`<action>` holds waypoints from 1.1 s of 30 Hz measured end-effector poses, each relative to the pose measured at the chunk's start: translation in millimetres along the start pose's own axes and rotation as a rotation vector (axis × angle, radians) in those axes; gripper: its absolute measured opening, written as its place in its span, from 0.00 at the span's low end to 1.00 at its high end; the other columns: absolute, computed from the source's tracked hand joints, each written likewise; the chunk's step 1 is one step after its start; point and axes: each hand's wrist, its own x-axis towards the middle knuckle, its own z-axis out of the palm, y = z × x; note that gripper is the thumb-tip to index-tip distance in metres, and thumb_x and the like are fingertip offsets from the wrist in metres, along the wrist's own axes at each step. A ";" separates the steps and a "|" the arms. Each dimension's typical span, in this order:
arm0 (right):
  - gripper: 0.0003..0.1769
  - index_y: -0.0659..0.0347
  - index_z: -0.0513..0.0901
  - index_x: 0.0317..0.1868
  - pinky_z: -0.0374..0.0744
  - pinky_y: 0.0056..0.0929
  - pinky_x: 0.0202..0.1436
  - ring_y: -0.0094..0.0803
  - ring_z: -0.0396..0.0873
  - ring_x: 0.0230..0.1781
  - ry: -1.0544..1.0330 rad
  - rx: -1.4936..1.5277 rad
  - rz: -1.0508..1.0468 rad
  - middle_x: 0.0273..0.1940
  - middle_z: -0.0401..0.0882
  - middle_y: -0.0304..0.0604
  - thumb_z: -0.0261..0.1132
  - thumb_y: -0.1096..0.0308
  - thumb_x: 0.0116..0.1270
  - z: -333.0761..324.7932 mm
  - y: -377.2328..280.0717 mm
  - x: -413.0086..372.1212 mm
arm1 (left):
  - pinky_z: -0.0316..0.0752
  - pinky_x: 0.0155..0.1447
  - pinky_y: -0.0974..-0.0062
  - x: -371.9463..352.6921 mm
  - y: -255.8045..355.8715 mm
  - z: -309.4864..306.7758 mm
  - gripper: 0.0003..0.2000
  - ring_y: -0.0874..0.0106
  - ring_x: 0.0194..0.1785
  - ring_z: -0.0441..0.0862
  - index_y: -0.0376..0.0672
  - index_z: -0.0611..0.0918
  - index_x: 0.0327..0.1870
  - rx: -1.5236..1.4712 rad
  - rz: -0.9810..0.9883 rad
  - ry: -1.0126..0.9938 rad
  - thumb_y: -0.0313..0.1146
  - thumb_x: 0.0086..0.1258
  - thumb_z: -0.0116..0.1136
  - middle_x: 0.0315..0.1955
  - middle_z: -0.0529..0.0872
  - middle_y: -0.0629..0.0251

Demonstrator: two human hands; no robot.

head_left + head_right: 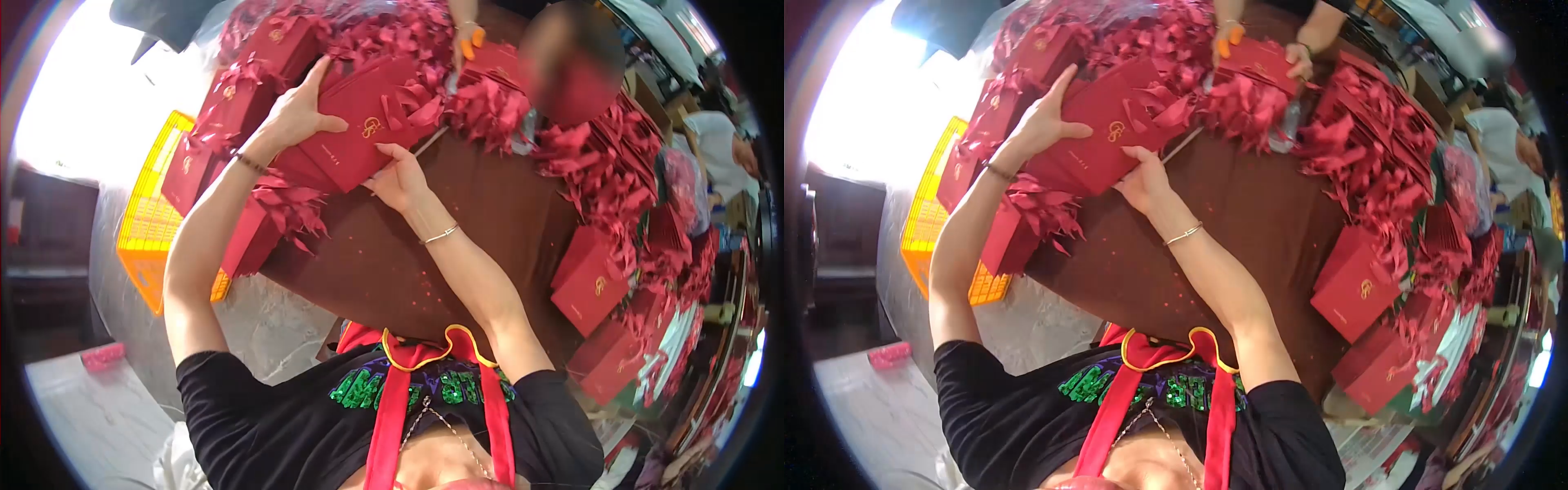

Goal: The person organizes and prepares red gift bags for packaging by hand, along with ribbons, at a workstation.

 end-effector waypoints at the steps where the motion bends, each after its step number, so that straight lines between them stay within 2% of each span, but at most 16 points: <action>1: 0.24 0.59 0.65 0.59 0.64 0.50 0.64 0.40 0.66 0.61 0.009 0.012 -0.054 0.56 0.71 0.44 0.52 0.73 0.60 -0.1 -0.7 -11.0 | 0.68 0.60 0.67 -7.1 26.4 -6.5 0.50 0.58 0.56 0.75 0.49 0.50 0.71 0.010 -0.064 -0.062 0.28 0.45 0.69 0.57 0.72 0.46; 4: 0.24 0.55 0.67 0.56 0.66 0.47 0.63 0.37 0.70 0.56 0.033 -0.034 -0.264 0.52 0.73 0.40 0.54 0.76 0.57 -2.5 -4.7 -50.9 | 0.70 0.57 0.66 -25.7 78.9 -4.1 0.51 0.55 0.52 0.77 0.53 0.48 0.71 -0.084 0.087 -0.119 0.26 0.45 0.68 0.54 0.74 0.45; 6: 0.23 0.52 0.69 0.53 0.67 0.46 0.61 0.36 0.72 0.51 0.026 0.082 -0.339 0.50 0.74 0.38 0.55 0.77 0.56 -4.2 -4.1 -86.5 | 0.73 0.43 0.59 -35.9 103.9 10.4 0.51 0.47 0.37 0.79 0.50 0.46 0.71 -0.054 0.458 0.004 0.28 0.45 0.66 0.32 0.81 0.43; 8: 0.20 0.54 0.71 0.51 0.68 0.45 0.61 0.36 0.71 0.52 0.158 0.099 -0.464 0.50 0.74 0.39 0.55 0.77 0.56 -15.5 0.2 -118.3 | 0.71 0.38 0.57 -47.9 133.2 19.6 0.51 0.50 0.31 0.78 0.48 0.46 0.71 -0.009 0.544 -0.056 0.26 0.45 0.66 0.25 0.80 0.49; 9: 0.18 0.56 0.71 0.54 0.69 0.43 0.59 0.36 0.72 0.52 0.013 0.020 -0.433 0.51 0.74 0.41 0.56 0.72 0.62 -60.6 7.5 -122.6 | 0.71 0.38 0.58 -53.3 144.0 28.7 0.50 0.51 0.31 0.78 0.46 0.46 0.71 0.035 0.584 -0.090 0.26 0.45 0.66 0.24 0.79 0.50; 10: 0.18 0.56 0.71 0.54 0.69 0.43 0.59 0.36 0.72 0.52 0.027 0.027 -0.445 0.51 0.74 0.41 0.56 0.72 0.62 -68.8 1.6 -143.8 | 0.72 0.37 0.59 -58.1 152.0 38.1 0.50 0.52 0.30 0.77 0.45 0.46 0.71 0.077 0.619 -0.126 0.26 0.45 0.66 0.22 0.78 0.51; 12: 0.19 0.58 0.71 0.56 0.74 0.37 0.55 0.32 0.74 0.49 0.236 -0.363 -0.053 0.51 0.74 0.42 0.57 0.63 0.66 -78.5 -8.8 -187.6 | 0.71 0.38 0.59 -57.6 145.4 74.5 0.51 0.53 0.31 0.77 0.43 0.46 0.70 0.091 0.649 -0.178 0.26 0.44 0.66 0.24 0.78 0.52; 14: 0.20 0.59 0.74 0.56 0.76 0.30 0.48 0.27 0.75 0.46 0.244 -0.889 0.256 0.50 0.76 0.42 0.56 0.58 0.68 -84.2 3.0 -222.3 | 0.71 0.39 0.60 -55.9 139.2 101.8 0.51 0.54 0.32 0.77 0.42 0.46 0.70 0.176 0.545 -0.308 0.27 0.44 0.66 0.27 0.77 0.53; 16: 0.18 0.62 0.76 0.52 0.77 0.25 0.44 0.23 0.76 0.43 0.128 -1.098 0.254 0.47 0.77 0.40 0.57 0.59 0.68 -55.2 -6.2 -257.7 | 0.70 0.41 0.60 -57.9 144.4 104.5 0.52 0.56 0.34 0.76 0.42 0.46 0.70 0.182 0.573 -0.297 0.29 0.43 0.69 0.30 0.77 0.55; 19: 0.18 0.66 0.75 0.53 0.74 0.28 0.50 0.29 0.74 0.48 0.165 -1.356 -0.638 0.48 0.76 0.43 0.57 0.66 0.65 -25.6 -29.1 -283.0 | 0.68 0.45 0.61 -73.3 155.6 98.9 0.54 0.58 0.37 0.75 0.43 0.47 0.71 0.273 0.566 -0.266 0.32 0.41 0.71 0.31 0.76 0.58; 20: 0.19 0.66 0.74 0.54 0.72 0.29 0.52 0.31 0.74 0.50 0.188 -1.438 -0.994 0.48 0.76 0.45 0.59 0.69 0.63 -27.4 -40.1 -276.3 | 0.66 0.49 0.61 -76.8 161.0 96.8 0.54 0.57 0.43 0.74 0.41 0.47 0.70 0.298 0.541 -0.331 0.33 0.41 0.72 0.38 0.75 0.56; 22: 0.22 0.69 0.70 0.58 0.63 0.33 0.63 0.38 0.68 0.59 0.370 -1.426 -1.333 0.57 0.70 0.49 0.54 0.69 0.65 -32.1 -59.2 -254.8 | 0.65 0.53 0.62 -83.0 163.1 96.2 0.54 0.57 0.50 0.73 0.40 0.47 0.70 0.330 0.507 -0.401 0.34 0.41 0.72 0.45 0.74 0.54; 25: 0.25 0.71 0.67 0.61 0.53 0.35 0.69 0.39 0.62 0.65 0.480 -1.176 -1.349 0.63 0.64 0.50 0.47 0.61 0.70 -48.4 -72.5 -217.0 | 0.62 0.61 0.63 -85.3 158.3 94.5 0.56 0.55 0.62 0.64 0.39 0.48 0.70 0.188 0.634 -0.366 0.34 0.39 0.74 0.61 0.62 0.50; 27: 0.31 0.69 0.62 0.64 0.48 0.34 0.71 0.39 0.56 0.69 0.292 -1.030 -1.088 0.66 0.59 0.50 0.38 0.52 0.73 -72.3 -72.6 -204.6 | 0.62 0.61 0.63 -87.2 151.1 87.5 0.56 0.55 0.62 0.63 0.39 0.48 0.70 0.193 0.649 -0.362 0.35 0.39 0.74 0.60 0.63 0.50; 30: 0.34 0.69 0.56 0.67 0.46 0.34 0.72 0.37 0.51 0.71 0.078 -1.155 -0.954 0.67 0.58 0.49 0.35 0.49 0.73 -84.8 -79.1 -208.6 | 0.62 0.62 0.62 -87.5 144.5 78.6 0.56 0.55 0.62 0.64 0.39 0.47 0.70 0.216 0.649 -0.372 0.37 0.40 0.74 0.60 0.65 0.50; 33: 0.36 0.68 0.52 0.68 0.44 0.34 0.72 0.36 0.48 0.72 0.029 -1.084 -0.889 0.68 0.56 0.49 0.36 0.47 0.72 -81.1 -70.6 -204.7 | 0.63 0.61 0.63 -87.3 143.1 83.4 0.56 0.54 0.61 0.65 0.38 0.47 0.70 0.199 0.592 -0.398 0.38 0.40 0.73 0.60 0.65 0.49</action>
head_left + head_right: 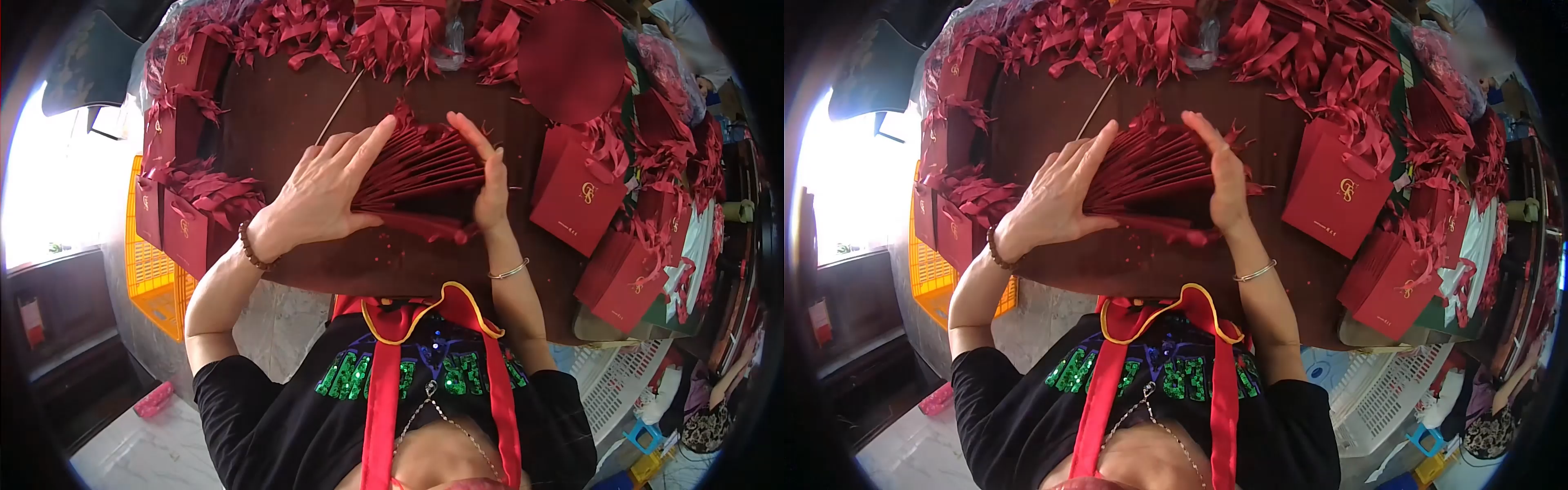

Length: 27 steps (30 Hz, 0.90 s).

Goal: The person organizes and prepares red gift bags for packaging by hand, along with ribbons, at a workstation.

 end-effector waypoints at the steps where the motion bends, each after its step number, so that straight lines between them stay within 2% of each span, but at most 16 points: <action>1: 0.36 0.68 0.52 0.68 0.44 0.34 0.72 0.36 0.48 0.72 -0.001 0.000 0.008 0.68 0.56 0.49 0.36 0.47 0.72 7.9 -1.7 0.1 | 0.64 0.61 0.63 1.8 0.9 2.8 0.56 0.54 0.60 0.66 0.38 0.47 0.70 -0.044 -0.028 0.003 0.38 0.40 0.73 0.60 0.66 0.48; 3: 0.39 0.68 0.50 0.69 0.41 0.34 0.73 0.37 0.43 0.73 -0.063 0.033 0.006 0.70 0.49 0.49 0.36 0.43 0.71 33.6 -10.7 1.8 | 0.64 0.60 0.62 4.5 3.0 4.8 0.56 0.54 0.60 0.67 0.38 0.46 0.70 -0.038 -0.032 0.016 0.37 0.40 0.73 0.60 0.65 0.48; 5: 0.47 0.66 0.40 0.71 0.34 0.34 0.73 0.37 0.31 0.74 -0.211 0.007 0.038 0.73 0.33 0.50 0.37 0.34 0.66 47.2 -17.4 -4.1 | 0.65 0.60 0.62 6.3 3.0 5.4 0.56 0.53 0.59 0.68 0.38 0.46 0.70 -0.026 -0.036 0.032 0.37 0.40 0.73 0.60 0.65 0.48; 7: 0.55 0.66 0.39 0.71 0.34 0.36 0.73 0.37 0.32 0.74 -0.278 0.111 0.089 0.73 0.34 0.49 0.51 0.33 0.60 38.8 -17.1 -1.7 | 0.66 0.59 0.62 4.2 3.1 7.4 0.56 0.53 0.59 0.67 0.38 0.45 0.70 -0.076 -0.020 0.042 0.36 0.41 0.72 0.60 0.65 0.47; 8: 0.55 0.66 0.39 0.71 0.34 0.36 0.73 0.37 0.32 0.74 -0.287 0.114 0.094 0.73 0.34 0.49 0.51 0.33 0.60 34.7 -20.6 -2.2 | 0.66 0.59 0.62 3.2 4.3 7.1 0.56 0.53 0.59 0.67 0.38 0.45 0.70 -0.079 -0.030 0.044 0.36 0.41 0.72 0.60 0.65 0.47; 10: 0.62 0.64 0.41 0.71 0.33 0.38 0.73 0.39 0.33 0.74 -0.337 0.068 0.011 0.73 0.36 0.49 0.67 0.39 0.48 27.3 -29.4 2.4 | 0.68 0.59 0.64 2.1 5.6 4.8 0.54 0.53 0.60 0.67 0.38 0.47 0.70 -0.141 -0.046 0.004 0.33 0.41 0.71 0.62 0.63 0.48; 11: 0.62 0.64 0.41 0.71 0.33 0.38 0.73 0.39 0.33 0.74 -0.352 0.072 0.014 0.73 0.36 0.49 0.67 0.39 0.48 24.5 -33.3 7.0 | 0.68 0.59 0.64 1.4 3.7 6.7 0.54 0.53 0.60 0.67 0.38 0.47 0.70 -0.143 -0.059 0.011 0.33 0.41 0.71 0.62 0.63 0.48; 13: 0.67 0.61 0.43 0.71 0.33 0.38 0.73 0.41 0.35 0.74 -0.417 -0.617 -0.053 0.72 0.39 0.49 0.75 0.45 0.37 22.2 -35.3 19.0 | 0.65 0.63 0.63 0.2 -2.1 11.2 0.56 0.53 0.63 0.64 0.39 0.44 0.70 -0.145 0.069 0.155 0.33 0.41 0.72 0.64 0.59 0.45; 14: 0.60 0.58 0.52 0.70 0.42 0.38 0.73 0.43 0.43 0.73 -0.384 -0.636 -0.102 0.70 0.49 0.49 0.76 0.49 0.39 24.8 -30.4 26.9 | 0.65 0.63 0.63 -0.2 -4.5 10.7 0.56 0.53 0.63 0.64 0.39 0.44 0.70 -0.143 0.061 0.161 0.33 0.41 0.72 0.64 0.59 0.45; 15: 0.60 0.58 0.52 0.70 0.42 0.38 0.73 0.43 0.43 0.73 -0.393 -0.634 -0.108 0.70 0.49 0.49 0.76 0.49 0.39 26.5 -26.9 31.0 | 0.65 0.64 0.63 -0.5 -6.9 9.7 0.57 0.53 0.65 0.62 0.39 0.44 0.70 -0.200 0.075 0.182 0.34 0.40 0.73 0.65 0.57 0.46; 17: 0.51 0.58 0.62 0.65 0.54 0.37 0.70 0.42 0.56 0.67 -0.466 -0.387 0.024 0.63 0.61 0.47 0.76 0.56 0.39 29.9 -21.7 38.1 | 0.64 0.65 0.63 -3.3 -11.6 6.6 0.57 0.53 0.66 0.60 0.39 0.44 0.70 -0.253 0.083 0.214 0.34 0.40 0.74 0.66 0.55 0.46; 18: 0.42 0.58 0.69 0.57 0.62 0.35 0.66 0.39 0.65 0.59 -0.457 -0.319 0.047 0.54 0.67 0.45 0.76 0.61 0.40 34.8 -23.0 41.2 | 0.63 0.65 0.63 -7.3 -14.6 5.2 0.56 0.51 0.66 0.60 0.40 0.47 0.70 -0.293 0.083 0.227 0.36 0.40 0.74 0.66 0.55 0.46; 22: 0.40 0.58 0.70 0.56 0.63 0.34 0.65 0.38 0.67 0.57 -0.463 -0.376 0.029 0.52 0.68 0.44 0.77 0.63 0.39 37.0 -21.1 38.5 | 0.59 0.67 0.62 -42.9 -34.7 -6.8 0.55 0.51 0.67 0.58 0.39 0.53 0.69 -0.108 -0.064 0.271 0.52 0.39 0.72 0.65 0.59 0.47; 23: 0.40 0.59 0.70 0.55 0.63 0.32 0.64 0.36 0.67 0.58 -0.453 -0.393 -0.001 0.53 0.68 0.43 0.77 0.65 0.38 36.3 -19.1 37.8 | 0.58 0.67 0.60 -58.9 -45.0 -1.4 0.61 0.52 0.68 0.58 0.41 0.47 0.71 -0.317 -0.187 0.236 0.57 0.36 0.72 0.67 0.56 0.48; 25: 0.40 0.59 0.71 0.55 0.63 0.30 0.63 0.35 0.66 0.59 -0.444 -0.405 -0.028 0.53 0.67 0.42 0.77 0.68 0.37 35.8 -16.9 37.7 | 0.55 0.68 0.57 -84.1 -54.1 24.4 0.68 0.53 0.69 0.56 0.43 0.38 0.71 -0.926 -0.175 0.446 0.62 0.31 0.70 0.68 0.51 0.48; 27: 0.43 0.60 0.68 0.58 0.63 0.31 0.64 0.33 0.65 0.60 -0.452 -0.433 -0.052 0.54 0.68 0.43 0.77 0.70 0.37 36.0 -17.1 39.5 | 0.51 0.70 0.56 -96.3 -52.4 60.8 0.73 0.54 0.72 0.47 0.46 0.27 0.69 -0.790 -0.113 0.654 0.61 0.28 0.72 0.70 0.41 0.49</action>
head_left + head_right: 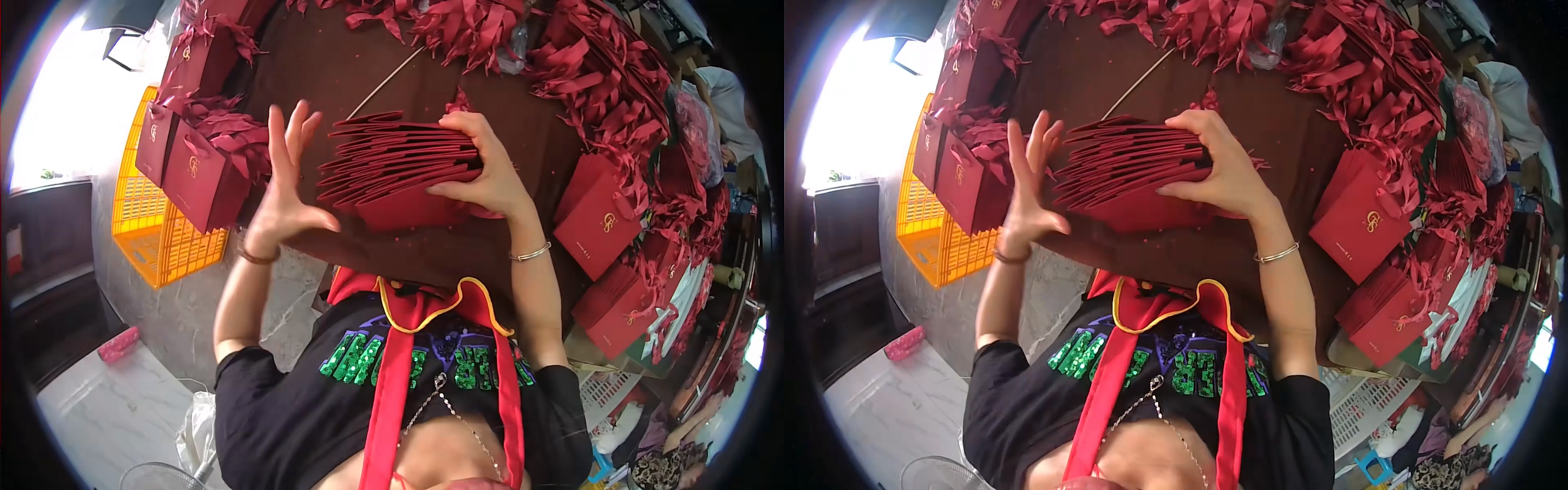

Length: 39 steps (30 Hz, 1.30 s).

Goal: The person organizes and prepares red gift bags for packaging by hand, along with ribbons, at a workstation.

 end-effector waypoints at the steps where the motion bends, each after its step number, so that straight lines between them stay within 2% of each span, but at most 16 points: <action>1: 0.43 0.60 0.68 0.58 0.63 0.31 0.64 0.33 0.65 0.60 -0.001 -0.001 0.002 0.54 0.68 0.43 0.77 0.70 0.37 2.0 -0.2 -0.2 | 0.50 0.70 0.56 -14.8 -6.7 14.1 0.74 0.55 0.73 0.44 0.46 0.26 0.68 0.050 -0.018 0.038 0.59 0.27 0.73 0.71 0.38 0.49; 3: 0.51 0.60 0.62 0.63 0.62 0.31 0.65 0.32 0.64 0.61 0.083 0.326 0.177 0.57 0.66 0.43 0.78 0.72 0.35 5.8 -1.0 -2.0 | 0.49 0.71 0.57 -22.0 -14.4 43.8 0.74 0.56 0.73 0.40 0.47 0.24 0.67 0.094 -0.038 0.082 0.56 0.27 0.75 0.71 0.35 0.50; 6: 0.58 0.60 0.54 0.67 0.62 0.32 0.66 0.32 0.64 0.61 -0.018 0.400 0.271 0.59 0.65 0.44 0.79 0.73 0.33 2.5 -12.0 2.3 | 0.46 0.72 0.58 -5.8 -23.5 59.8 0.75 0.57 0.74 0.35 0.46 0.23 0.67 -0.205 0.020 0.229 0.51 0.28 0.78 0.70 0.30 0.51; 8: 0.59 0.60 0.53 0.67 0.62 0.32 0.66 0.32 0.64 0.61 0.048 0.399 0.272 0.59 0.65 0.44 0.79 0.74 0.33 2.4 -6.5 -0.3 | 0.44 0.72 0.60 8.8 -23.8 51.7 0.75 0.58 0.74 0.33 0.44 0.22 0.66 0.057 -0.010 0.088 0.46 0.29 0.80 0.70 0.27 0.51; 9: 0.61 0.60 0.52 0.68 0.61 0.32 0.66 0.32 0.64 0.61 0.112 0.404 0.274 0.59 0.64 0.44 0.79 0.74 0.32 2.2 -3.5 -1.4 | 0.48 0.71 0.60 13.4 -23.7 54.7 0.73 0.56 0.73 0.41 0.42 0.24 0.67 0.052 0.007 0.078 0.42 0.32 0.80 0.71 0.37 0.49; 10: 0.61 0.60 0.52 0.68 0.61 0.32 0.66 0.32 0.64 0.61 0.117 0.401 0.276 0.59 0.64 0.44 0.79 0.74 0.32 2.3 -1.9 -4.1 | 0.48 0.71 0.60 15.9 -23.5 55.8 0.73 0.56 0.73 0.41 0.42 0.24 0.67 0.049 0.009 0.073 0.42 0.32 0.80 0.71 0.37 0.49; 13: 0.52 0.58 0.56 0.67 0.64 0.31 0.64 0.32 0.66 0.58 0.266 0.303 0.168 0.58 0.65 0.44 0.77 0.68 0.42 3.1 3.6 -11.1 | 0.60 0.65 0.60 22.4 -13.8 59.3 0.64 0.58 0.63 0.62 0.40 0.36 0.70 0.160 -0.136 0.025 0.34 0.37 0.77 0.58 0.66 0.48; 15: 0.39 0.60 0.59 0.65 0.61 0.31 0.64 0.30 0.64 0.60 0.351 0.539 0.110 0.56 0.67 0.43 0.68 0.65 0.56 2.7 7.5 -11.0 | 0.62 0.64 0.60 16.7 -20.6 67.4 0.61 0.58 0.61 0.65 0.40 0.39 0.70 0.134 -0.083 0.040 0.31 0.39 0.76 0.57 0.67 0.49; 18: 0.29 0.61 0.62 0.63 0.60 0.30 0.64 0.28 0.63 0.59 0.418 0.324 0.212 0.54 0.69 0.42 0.58 0.62 0.64 -0.5 -1.0 -7.3 | 0.67 0.60 0.62 19.8 -19.3 78.5 0.56 0.59 0.56 0.71 0.39 0.43 0.69 0.115 0.030 0.101 0.27 0.42 0.74 0.56 0.69 0.49; 24: 0.21 0.61 0.68 0.58 0.66 0.23 0.54 0.22 0.68 0.46 0.626 0.330 -0.064 0.45 0.73 0.39 0.56 0.64 0.67 -17.3 -8.0 18.8 | 0.72 0.56 0.65 67.2 -22.2 86.0 0.53 0.61 0.54 0.73 0.41 0.45 0.68 0.024 0.279 0.302 0.23 0.44 0.73 0.55 0.70 0.49; 28: 0.18 0.63 0.74 0.52 0.66 0.23 0.55 0.24 0.72 0.42 0.622 0.041 0.188 0.40 0.76 0.36 0.56 0.60 0.68 -22.3 14.1 10.3 | 0.71 0.58 0.64 79.1 -38.7 79.7 0.58 0.61 0.56 0.72 0.44 0.42 0.69 0.176 0.203 0.080 0.25 0.40 0.76 0.58 0.68 0.50; 31: 0.24 0.66 0.69 0.58 0.65 0.24 0.59 0.24 0.68 0.53 0.516 0.196 0.339 0.51 0.72 0.40 0.46 0.54 0.73 -25.5 8.1 5.2 | 0.66 0.63 0.64 70.2 -53.5 81.0 0.63 0.60 0.62 0.67 0.45 0.37 0.69 -0.139 -0.006 0.038 0.28 0.37 0.78 0.62 0.61 0.52; 34: 0.32 0.65 0.66 0.61 0.64 0.27 0.62 0.28 0.68 0.56 0.618 0.641 0.235 0.55 0.70 0.42 0.40 0.45 0.72 -19.9 26.8 9.3 | 0.63 0.66 0.63 74.3 -51.6 92.1 0.64 0.61 0.65 0.63 0.45 0.35 0.70 -0.132 0.048 0.047 0.27 0.36 0.78 0.65 0.57 0.52; 36: 0.39 0.62 0.59 0.66 0.60 0.31 0.66 0.32 0.64 0.61 0.570 0.566 0.238 0.62 0.63 0.42 0.35 0.37 0.69 -23.4 18.1 13.6 | 0.62 0.67 0.62 76.1 -52.0 99.5 0.66 0.63 0.65 0.63 0.49 0.34 0.70 -0.237 0.044 0.059 0.28 0.36 0.78 0.65 0.57 0.54; 38: 0.43 0.58 0.52 0.69 0.55 0.34 0.69 0.32 0.58 0.66 0.549 0.952 0.215 0.67 0.56 0.39 0.32 0.33 0.66 -23.4 5.0 11.0 | 0.62 0.66 0.63 75.3 -51.3 101.2 0.65 0.64 0.64 0.63 0.47 0.33 0.70 -0.164 0.050 0.041 0.27 0.38 0.78 0.64 0.57 0.56; 39: 0.47 0.55 0.48 0.71 0.52 0.36 0.71 0.33 0.51 0.69 0.499 0.710 0.258 0.69 0.50 0.36 0.25 0.29 0.63 -27.5 11.4 7.8 | 0.65 0.65 0.66 75.9 -48.1 104.3 0.59 0.67 0.62 0.66 0.45 0.41 0.70 -0.260 -0.039 0.103 0.25 0.40 0.76 0.61 0.63 0.57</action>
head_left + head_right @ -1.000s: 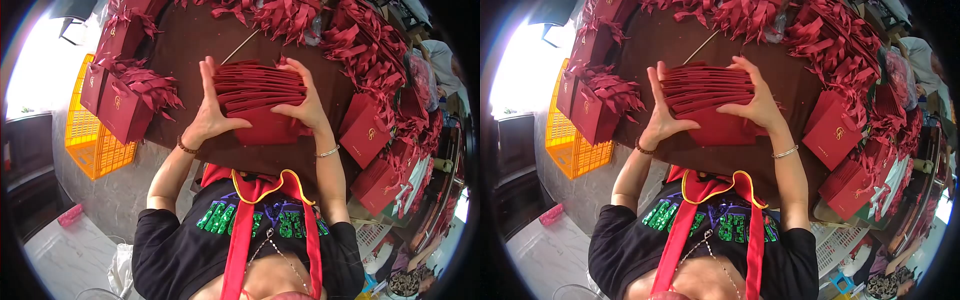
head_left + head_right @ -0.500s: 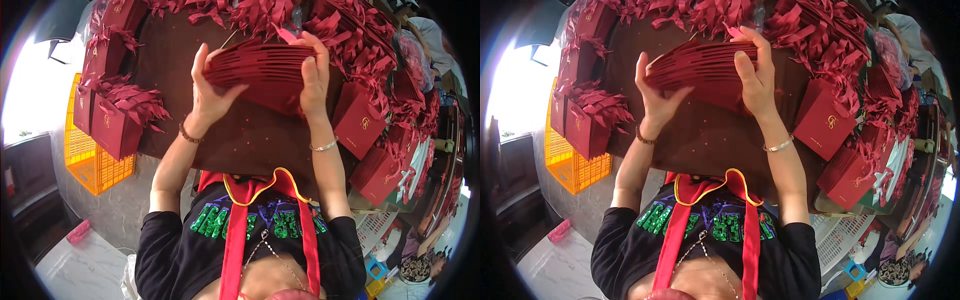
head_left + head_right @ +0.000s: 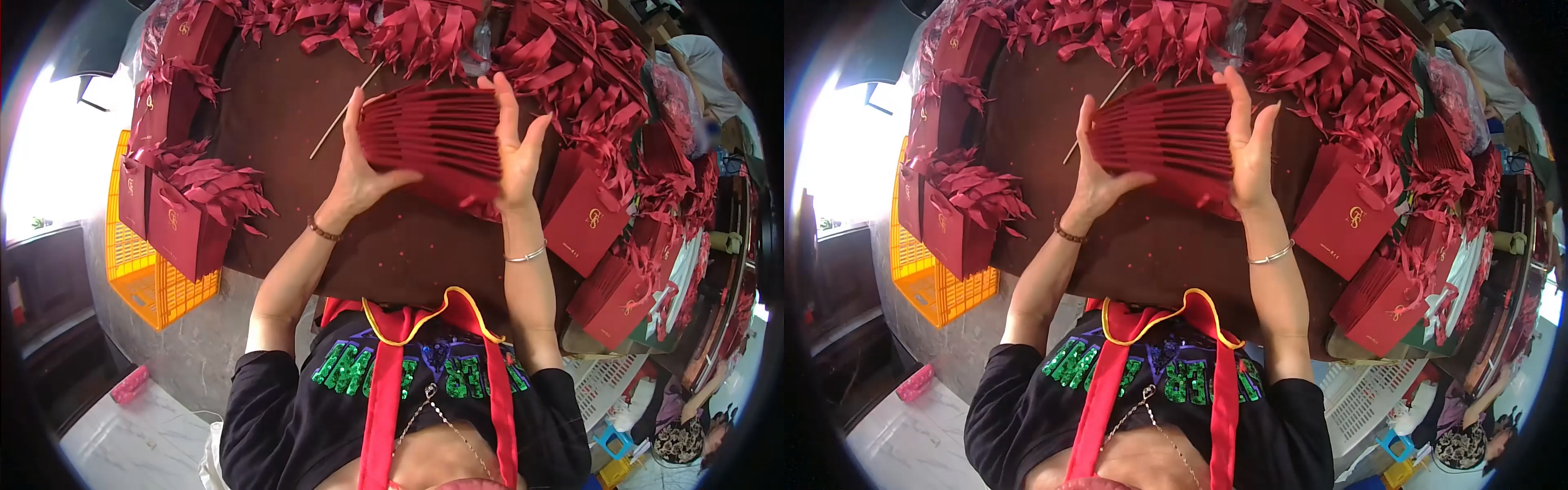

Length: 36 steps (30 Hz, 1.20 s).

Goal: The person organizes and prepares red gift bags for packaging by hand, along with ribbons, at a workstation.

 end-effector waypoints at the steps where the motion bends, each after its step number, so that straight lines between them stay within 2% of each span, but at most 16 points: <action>1: 0.47 0.55 0.48 0.71 0.52 0.36 0.71 0.33 0.51 0.69 0.003 -0.001 0.009 0.69 0.50 0.36 0.25 0.29 0.63 -1.5 0.7 -1.9 | 0.65 0.65 0.66 -1.2 -1.7 1.2 0.59 0.67 0.62 0.66 0.45 0.41 0.70 -0.003 -0.009 0.002 0.25 0.40 0.76 0.61 0.63 0.57; 4: 0.41 0.55 0.46 0.71 0.51 0.36 0.71 0.33 0.51 0.70 -0.109 0.360 0.019 0.70 0.49 0.39 0.44 0.38 0.68 -7.6 -4.1 -2.0 | 0.67 0.63 0.68 8.0 -5.1 3.6 0.49 0.69 0.59 0.70 0.40 0.55 0.67 0.058 -0.096 0.116 0.24 0.41 0.74 0.58 0.68 0.57; 6: 0.50 0.53 0.42 0.72 0.55 0.36 0.70 0.33 0.51 0.70 -0.202 -0.341 -0.180 0.69 0.50 0.41 0.67 0.63 0.58 -15.0 -1.3 -9.4 | 0.69 0.60 0.71 7.5 -5.7 -1.9 0.46 0.70 0.56 0.73 0.40 0.58 0.65 0.036 -0.090 0.083 0.25 0.42 0.74 0.53 0.73 0.60; 7: 0.50 0.53 0.42 0.72 0.55 0.36 0.70 0.33 0.51 0.70 -0.202 -0.343 -0.182 0.69 0.50 0.41 0.67 0.63 0.58 -18.6 4.9 -10.6 | 0.70 0.59 0.72 7.3 -6.6 -5.5 0.44 0.71 0.54 0.74 0.39 0.60 0.64 0.027 -0.086 0.066 0.25 0.42 0.74 0.50 0.76 0.61; 9: 0.67 0.53 0.38 0.72 0.61 0.36 0.68 0.33 0.53 0.69 -0.128 -0.505 -0.177 0.67 0.53 0.43 0.74 0.83 0.37 -20.6 16.6 -10.1 | 0.70 0.60 0.72 12.4 -4.0 -8.1 0.44 0.72 0.55 0.74 0.39 0.60 0.63 -0.032 -0.071 0.002 0.25 0.42 0.75 0.51 0.76 0.61; 11: 0.67 0.54 0.41 0.71 0.64 0.36 0.65 0.34 0.54 0.68 -0.067 -0.253 -0.099 0.65 0.56 0.43 0.76 0.81 0.34 -21.0 21.7 -6.8 | 0.69 0.60 0.72 12.1 4.6 -6.7 0.44 0.72 0.55 0.73 0.39 0.60 0.63 -0.134 -0.103 -0.097 0.26 0.43 0.75 0.52 0.75 0.60; 14: 0.59 0.58 0.50 0.68 0.66 0.36 0.64 0.34 0.59 0.65 -0.079 -0.595 -0.086 0.64 0.56 0.43 0.77 0.79 0.36 -23.3 15.0 -3.3 | 0.72 0.56 0.74 8.5 -3.4 2.9 0.42 0.73 0.51 0.76 0.38 0.64 0.58 -0.012 -0.054 0.038 0.29 0.39 0.77 0.47 0.78 0.61; 16: 0.50 0.61 0.57 0.61 0.68 0.33 0.61 0.32 0.63 0.61 -0.113 -1.028 -0.418 0.61 0.60 0.45 0.77 0.77 0.38 -20.6 6.4 -4.3 | 0.76 0.49 0.75 7.9 -11.9 8.2 0.38 0.74 0.44 0.79 0.37 0.66 0.50 0.065 -0.022 0.184 0.32 0.36 0.79 0.40 0.81 0.62; 19: 0.45 0.61 0.59 0.57 0.71 0.30 0.57 0.30 0.69 0.56 -0.160 -1.027 -0.442 0.55 0.67 0.46 0.77 0.75 0.40 -10.2 -6.2 -2.4 | 0.76 0.48 0.76 18.0 -11.1 4.4 0.38 0.74 0.43 0.80 0.36 0.66 0.49 0.077 0.038 0.196 0.33 0.37 0.79 0.39 0.81 0.62; 23: 0.41 0.62 0.60 0.53 0.73 0.27 0.53 0.28 0.73 0.48 -0.022 -0.677 -0.055 0.48 0.72 0.43 0.78 0.73 0.41 -18.6 12.4 5.0 | 0.72 0.54 0.73 21.6 -19.0 2.1 0.41 0.72 0.50 0.77 0.35 0.65 0.52 -0.002 -0.099 0.126 0.31 0.34 0.80 0.47 0.77 0.60; 24: 0.41 0.62 0.60 0.51 0.74 0.27 0.52 0.26 0.74 0.46 -0.037 -0.565 -0.099 0.47 0.72 0.42 0.78 0.73 0.40 -23.0 14.2 5.7 | 0.68 0.59 0.71 18.4 -15.5 1.9 0.39 0.69 0.55 0.74 0.35 0.63 0.58 -0.051 0.007 -0.003 0.43 0.49 0.73 0.54 0.74 0.60; 25: 0.41 0.62 0.60 0.51 0.74 0.27 0.52 0.26 0.74 0.46 -0.044 -0.565 -0.101 0.47 0.72 0.42 0.78 0.73 0.40 -27.0 15.9 6.6 | 0.68 0.59 0.71 21.3 -14.6 0.3 0.39 0.69 0.55 0.74 0.35 0.63 0.58 -0.049 0.010 0.003 0.43 0.49 0.73 0.54 0.74 0.60; 27: 0.42 0.61 0.59 0.51 0.74 0.26 0.53 0.27 0.74 0.46 -0.029 -0.632 -0.089 0.46 0.72 0.42 0.78 0.73 0.39 -23.8 14.0 4.3 | 0.66 0.61 0.71 27.4 1.1 -3.7 0.38 0.68 0.57 0.73 0.36 0.60 0.63 -0.527 -0.064 0.015 0.58 0.63 0.53 0.57 0.71 0.61; 31: 0.44 0.61 0.58 0.52 0.72 0.28 0.55 0.27 0.72 0.50 -0.061 -0.639 -0.008 0.49 0.70 0.42 0.79 0.73 0.38 -21.1 6.7 3.5 | 0.67 0.60 0.73 51.7 48.6 0.8 0.26 0.72 0.53 0.75 0.35 0.71 0.57 -0.391 -0.496 0.176 0.50 0.72 0.41 0.52 0.77 0.60; 33: 0.47 0.60 0.57 0.53 0.68 0.31 0.60 0.31 0.67 0.57 -0.043 -0.640 0.002 0.56 0.65 0.47 0.79 0.72 0.36 -21.5 8.5 2.2 | 0.71 0.50 0.81 50.4 42.1 7.9 0.15 0.77 0.42 0.78 0.33 0.79 0.46 -0.433 -0.401 0.169 0.36 0.69 0.47 0.39 0.82 0.61; 36: 0.48 0.59 0.57 0.55 0.64 0.34 0.64 0.34 0.62 0.61 -0.089 -0.589 -0.230 0.61 0.60 0.51 0.80 0.72 0.34 -27.1 10.6 0.7 | 0.71 0.50 0.80 43.2 45.6 18.0 0.17 0.76 0.40 0.79 0.32 0.79 0.45 -0.410 -0.384 0.166 0.38 0.70 0.44 0.36 0.83 0.61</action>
